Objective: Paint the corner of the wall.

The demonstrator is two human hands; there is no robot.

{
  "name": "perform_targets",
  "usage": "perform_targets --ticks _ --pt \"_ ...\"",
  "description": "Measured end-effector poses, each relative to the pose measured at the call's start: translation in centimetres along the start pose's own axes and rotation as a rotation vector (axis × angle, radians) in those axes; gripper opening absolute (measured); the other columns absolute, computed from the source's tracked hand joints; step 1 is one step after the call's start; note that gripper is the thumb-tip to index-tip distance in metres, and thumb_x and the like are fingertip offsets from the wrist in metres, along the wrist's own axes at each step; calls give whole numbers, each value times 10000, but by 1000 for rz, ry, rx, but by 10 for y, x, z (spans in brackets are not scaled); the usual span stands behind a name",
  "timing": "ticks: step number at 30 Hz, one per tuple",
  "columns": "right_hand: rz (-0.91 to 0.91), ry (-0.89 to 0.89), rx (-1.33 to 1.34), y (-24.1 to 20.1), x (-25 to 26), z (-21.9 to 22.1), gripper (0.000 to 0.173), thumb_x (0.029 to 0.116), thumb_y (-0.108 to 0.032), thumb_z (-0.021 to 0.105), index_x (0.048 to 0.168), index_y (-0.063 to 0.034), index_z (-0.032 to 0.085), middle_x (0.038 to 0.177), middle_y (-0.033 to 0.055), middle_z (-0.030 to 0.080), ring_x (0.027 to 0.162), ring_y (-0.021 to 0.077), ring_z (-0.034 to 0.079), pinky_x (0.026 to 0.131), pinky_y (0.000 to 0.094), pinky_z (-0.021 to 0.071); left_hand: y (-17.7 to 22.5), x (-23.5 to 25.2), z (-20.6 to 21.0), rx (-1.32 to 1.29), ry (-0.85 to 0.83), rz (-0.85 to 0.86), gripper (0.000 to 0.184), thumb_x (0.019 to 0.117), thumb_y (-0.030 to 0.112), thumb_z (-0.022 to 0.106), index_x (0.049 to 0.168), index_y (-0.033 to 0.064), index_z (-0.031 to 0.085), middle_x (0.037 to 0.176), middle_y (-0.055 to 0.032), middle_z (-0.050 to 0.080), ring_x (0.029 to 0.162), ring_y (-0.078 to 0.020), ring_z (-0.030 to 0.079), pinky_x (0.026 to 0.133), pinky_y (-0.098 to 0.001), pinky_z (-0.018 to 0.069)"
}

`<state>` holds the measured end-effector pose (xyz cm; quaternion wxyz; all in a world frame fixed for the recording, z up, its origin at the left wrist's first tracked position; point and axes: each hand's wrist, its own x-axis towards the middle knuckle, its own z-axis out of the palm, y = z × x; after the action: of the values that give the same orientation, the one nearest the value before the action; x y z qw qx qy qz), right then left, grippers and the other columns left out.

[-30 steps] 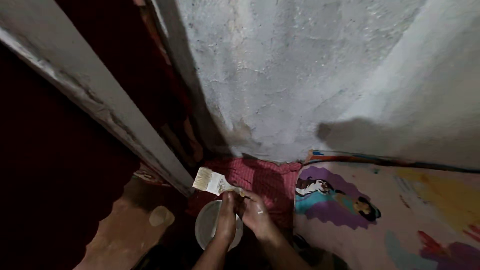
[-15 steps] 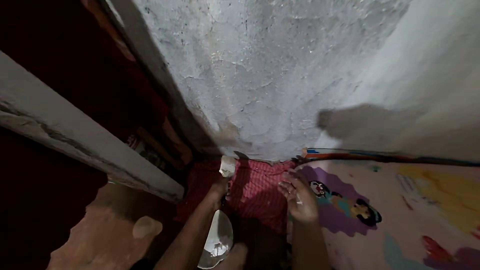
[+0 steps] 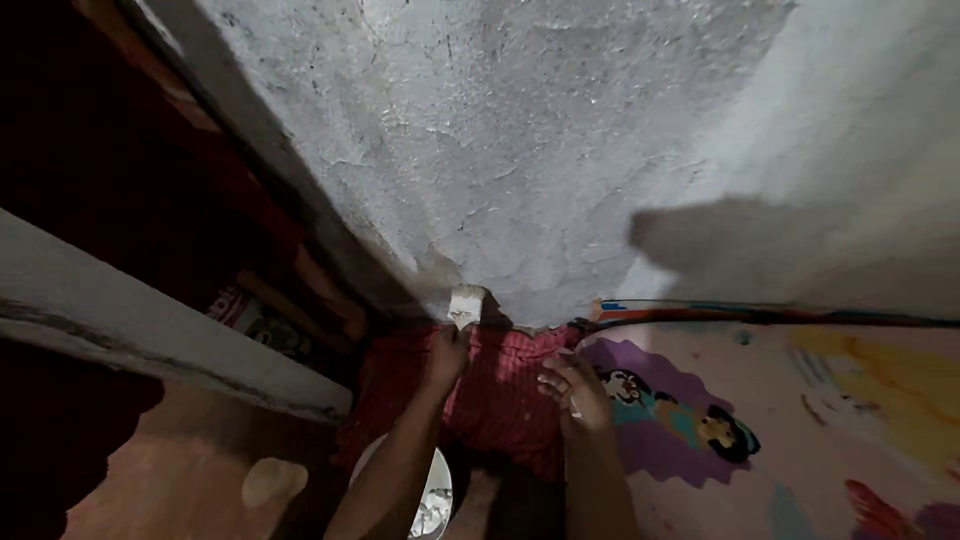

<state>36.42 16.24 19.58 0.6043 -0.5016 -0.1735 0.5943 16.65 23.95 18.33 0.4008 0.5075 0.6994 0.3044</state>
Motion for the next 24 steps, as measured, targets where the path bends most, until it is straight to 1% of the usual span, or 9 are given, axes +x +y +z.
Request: perform_targets --ticks 2,4,5,9,11,14,16,21,24 --pt "-1 -23 7 3 -1 1 320 1051 -70 484 1356 25 475 987 91 647 689 129 651 621 277 572 -16 1 4 -24 -48 -119 395 1079 339 508 1120 -42 605 791 -71 563 563 -128 521 549 -300 492" --pt "14 -40 4 4 -1 4 324 1048 -55 487 1360 30 472 993 100 636 683 134 645 614 281 570 -35 14 10 -4 -50 -258 446 1065 377 531 1222 -36 588 899 -117 600 655 -172 574 638 -353 534" --pt "23 -37 4 5 0 5 324 1044 -42 493 1359 33 471 981 104 637 670 136 642 601 281 567 -36 19 10 -4 -32 -274 447 1064 377 531 1228 -35 588 922 -130 603 676 -186 579 660 -368 536" --pt "16 -25 13 7 4 1 318 1033 -30 492 1342 43 491 965 102 648 646 125 641 581 265 561 2 10 2 -129 45 -91 353 1083 314 509 1121 -21 614 751 -51 561 524 -113 513 507 -276 485" --pt "6 -29 28 8 5 0 323 1028 -29 494 1341 46 490 970 101 650 650 123 644 583 262 566 9 -2 0 -183 55 -37 334 1086 287 507 1059 -27 617 696 -34 547 484 -98 502 471 -257 476" --pt "22 -50 21 10 4 3 333 1029 -34 500 1352 46 479 969 104 650 655 127 650 594 269 574 -22 7 8 -116 -5 -191 359 1071 324 531 1128 -21 615 751 -46 559 519 -102 504 505 -267 477" --pt "27 -61 -2 11 3 5 326 1035 -32 500 1351 42 470 973 107 651 651 130 649 589 272 571 -35 23 13 -41 -19 -253 410 1058 369 550 1147 -28 604 801 -75 570 569 -139 530 564 -318 507" --pt "18 -43 -6 9 5 2 311 1055 -44 448 1349 51 477 968 88 653 647 107 638 586 250 559 22 2 -2 -49 9 2 354 1088 292 498 1033 -35 621 707 -39 548 510 -105 508 503 -268 477" --pt "35 -52 -1 8 6 5 319 1041 -28 482 1350 48 470 968 95 647 647 117 643 588 263 569 14 -17 0 -45 57 136 339 1079 283 515 1041 -28 643 703 -40 561 514 -108 519 505 -290 492"
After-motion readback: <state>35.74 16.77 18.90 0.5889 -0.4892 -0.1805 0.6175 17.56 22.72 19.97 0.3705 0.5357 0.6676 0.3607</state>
